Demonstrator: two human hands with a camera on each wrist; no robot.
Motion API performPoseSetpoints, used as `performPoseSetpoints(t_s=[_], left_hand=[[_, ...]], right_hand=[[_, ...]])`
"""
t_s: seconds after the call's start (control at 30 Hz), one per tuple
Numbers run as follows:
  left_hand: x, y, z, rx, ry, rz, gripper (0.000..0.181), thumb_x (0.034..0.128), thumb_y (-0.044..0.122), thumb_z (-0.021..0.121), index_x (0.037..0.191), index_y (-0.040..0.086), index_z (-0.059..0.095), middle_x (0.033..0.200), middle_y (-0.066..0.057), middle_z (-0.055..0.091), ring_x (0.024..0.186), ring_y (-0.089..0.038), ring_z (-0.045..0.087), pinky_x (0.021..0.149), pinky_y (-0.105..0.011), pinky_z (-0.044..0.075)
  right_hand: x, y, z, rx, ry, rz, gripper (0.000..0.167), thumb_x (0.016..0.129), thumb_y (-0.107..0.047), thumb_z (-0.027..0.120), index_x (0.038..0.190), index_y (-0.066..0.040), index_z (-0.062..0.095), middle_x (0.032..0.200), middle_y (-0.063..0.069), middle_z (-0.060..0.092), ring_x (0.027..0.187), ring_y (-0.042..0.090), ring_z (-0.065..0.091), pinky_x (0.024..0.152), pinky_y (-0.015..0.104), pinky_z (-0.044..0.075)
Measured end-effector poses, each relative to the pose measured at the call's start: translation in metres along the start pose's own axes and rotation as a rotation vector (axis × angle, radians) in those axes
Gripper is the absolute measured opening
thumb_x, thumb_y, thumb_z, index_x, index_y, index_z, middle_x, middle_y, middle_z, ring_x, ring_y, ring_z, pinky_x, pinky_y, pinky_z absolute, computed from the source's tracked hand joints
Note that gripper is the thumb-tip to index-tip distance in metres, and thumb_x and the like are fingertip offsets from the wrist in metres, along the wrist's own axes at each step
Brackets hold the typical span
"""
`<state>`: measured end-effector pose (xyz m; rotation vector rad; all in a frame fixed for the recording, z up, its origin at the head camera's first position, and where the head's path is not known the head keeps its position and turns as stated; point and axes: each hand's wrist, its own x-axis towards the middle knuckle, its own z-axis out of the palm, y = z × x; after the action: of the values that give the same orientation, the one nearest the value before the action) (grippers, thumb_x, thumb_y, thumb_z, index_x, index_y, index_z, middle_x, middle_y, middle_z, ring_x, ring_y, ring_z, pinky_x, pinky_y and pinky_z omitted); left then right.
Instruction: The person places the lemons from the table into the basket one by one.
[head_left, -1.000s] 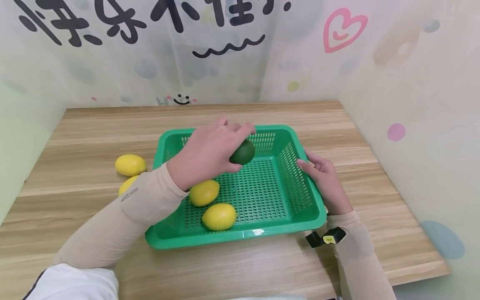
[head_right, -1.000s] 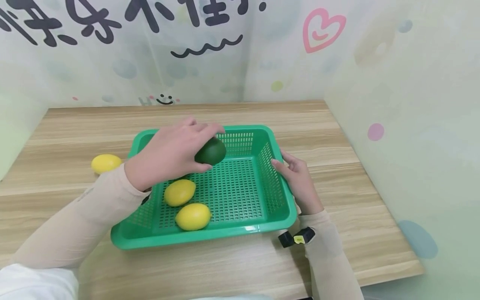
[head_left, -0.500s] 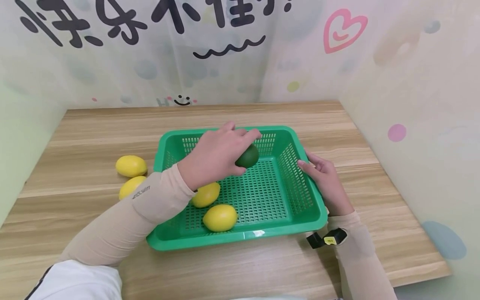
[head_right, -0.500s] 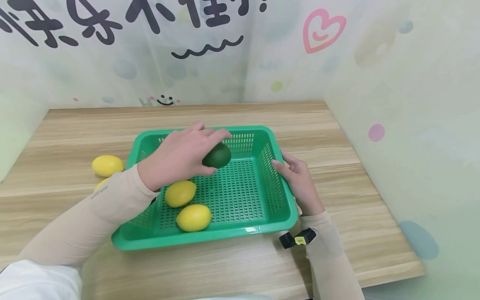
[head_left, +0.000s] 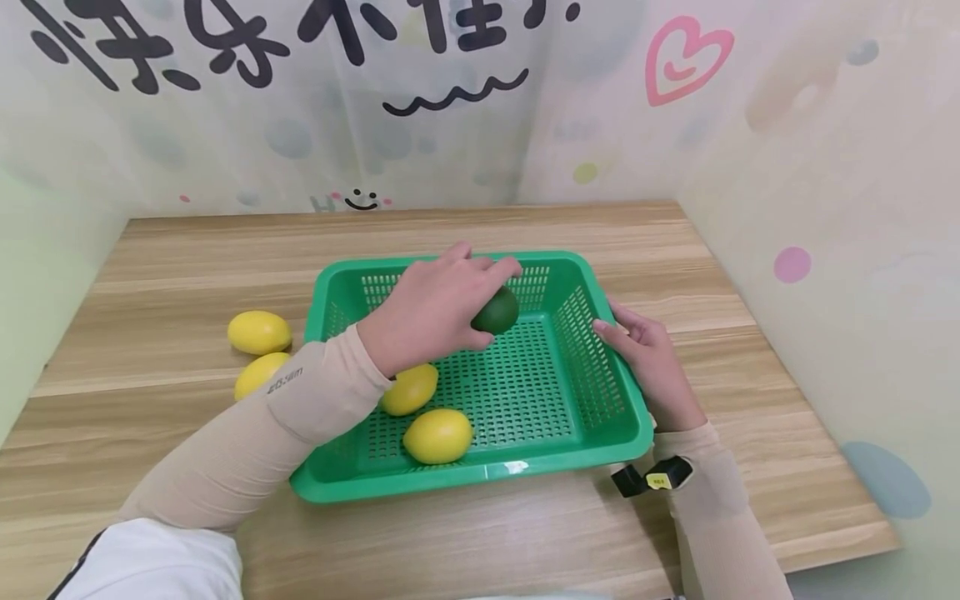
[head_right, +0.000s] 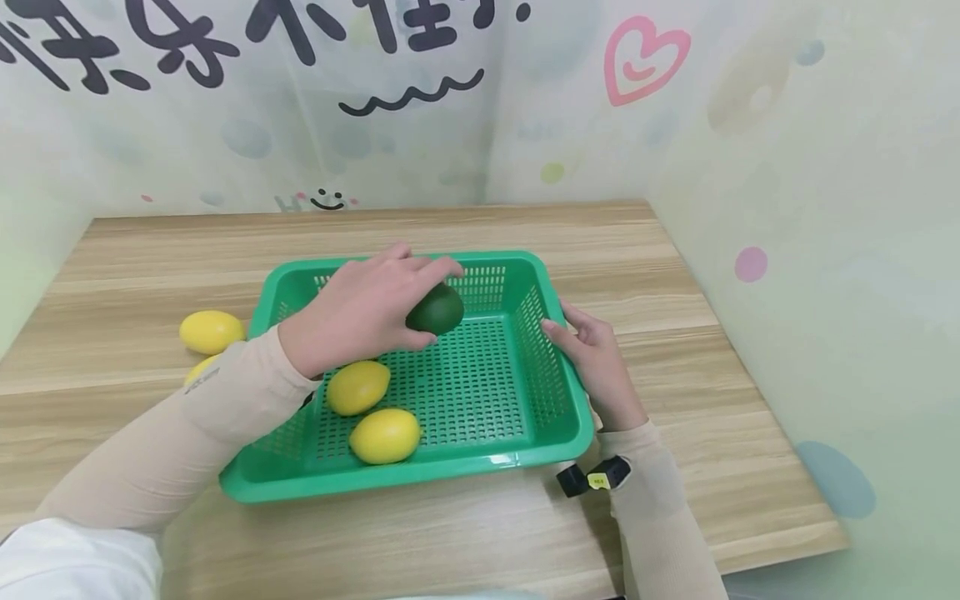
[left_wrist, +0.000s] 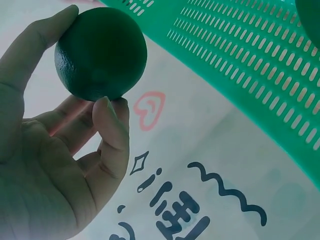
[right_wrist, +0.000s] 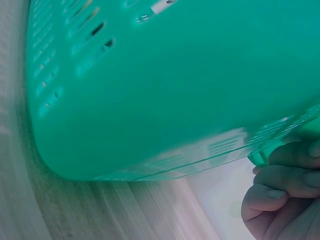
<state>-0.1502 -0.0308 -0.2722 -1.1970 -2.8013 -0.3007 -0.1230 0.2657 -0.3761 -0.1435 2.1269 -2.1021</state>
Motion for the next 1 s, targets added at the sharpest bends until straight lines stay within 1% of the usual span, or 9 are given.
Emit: performPoseSetpoints(t_s=[0.1,0.3,0.53,0.67,0.83,1.0], left_hand=[[0.002,-0.001,0.003,0.002,-0.008,0.003,0.070,0.0791,0.029,0.091,0.138,0.013,0.056,0.123,-0.006,0.072,0.095,-0.027,0.053,0.054,-0.035,0.054],[0.004,0.000,0.008,0.007,-0.015,0.018,0.068,0.0790,0.028,0.091,0.136,0.013,0.057,0.119,-0.006,0.072,0.097,-0.028,0.055,0.056,-0.036,0.056],[0.008,0.000,0.014,-0.004,-0.018,0.027,0.069,0.0796,0.029,0.091,0.138,0.013,0.058,0.122,-0.005,0.072,0.097,-0.027,0.054,0.057,-0.035,0.056],[0.009,-0.001,0.015,-0.008,-0.029,0.022,0.070,0.0801,0.030,0.091,0.139,0.014,0.057,0.124,-0.005,0.071,0.097,-0.026,0.054,0.058,-0.035,0.056],[0.013,-0.001,0.016,-0.001,-0.020,0.034,0.068,0.0808,0.031,0.090,0.138,0.013,0.057,0.124,-0.005,0.071,0.098,-0.026,0.055,0.059,-0.035,0.057],[0.017,-0.001,0.019,0.001,-0.018,0.050,0.067,0.0809,0.031,0.090,0.137,0.012,0.058,0.123,-0.004,0.071,0.098,-0.026,0.054,0.060,-0.034,0.057]], right_hand=[[0.000,0.000,0.000,-0.013,0.002,-0.003,0.057,0.107,-0.022,0.058,0.157,-0.003,0.040,0.112,0.023,0.073,0.086,0.031,0.077,0.070,0.044,0.061],[0.000,0.000,0.001,-0.004,0.004,0.000,0.057,0.107,-0.022,0.058,0.158,-0.004,0.040,0.116,0.025,0.072,0.088,0.031,0.077,0.071,0.045,0.061],[0.000,0.000,0.000,-0.004,0.003,0.000,0.058,0.107,-0.023,0.058,0.158,-0.003,0.039,0.114,0.025,0.072,0.086,0.031,0.077,0.069,0.044,0.061],[0.000,0.001,0.000,-0.011,-0.003,-0.001,0.058,0.107,-0.022,0.058,0.158,-0.003,0.039,0.115,0.027,0.071,0.087,0.033,0.077,0.069,0.045,0.061],[0.000,0.000,0.001,-0.014,0.004,-0.001,0.057,0.107,-0.023,0.058,0.158,-0.005,0.040,0.118,0.030,0.069,0.089,0.035,0.076,0.070,0.047,0.061],[-0.001,0.000,0.000,-0.002,-0.004,0.004,0.057,0.107,-0.022,0.057,0.158,-0.004,0.039,0.118,0.028,0.070,0.089,0.033,0.077,0.071,0.046,0.061]])
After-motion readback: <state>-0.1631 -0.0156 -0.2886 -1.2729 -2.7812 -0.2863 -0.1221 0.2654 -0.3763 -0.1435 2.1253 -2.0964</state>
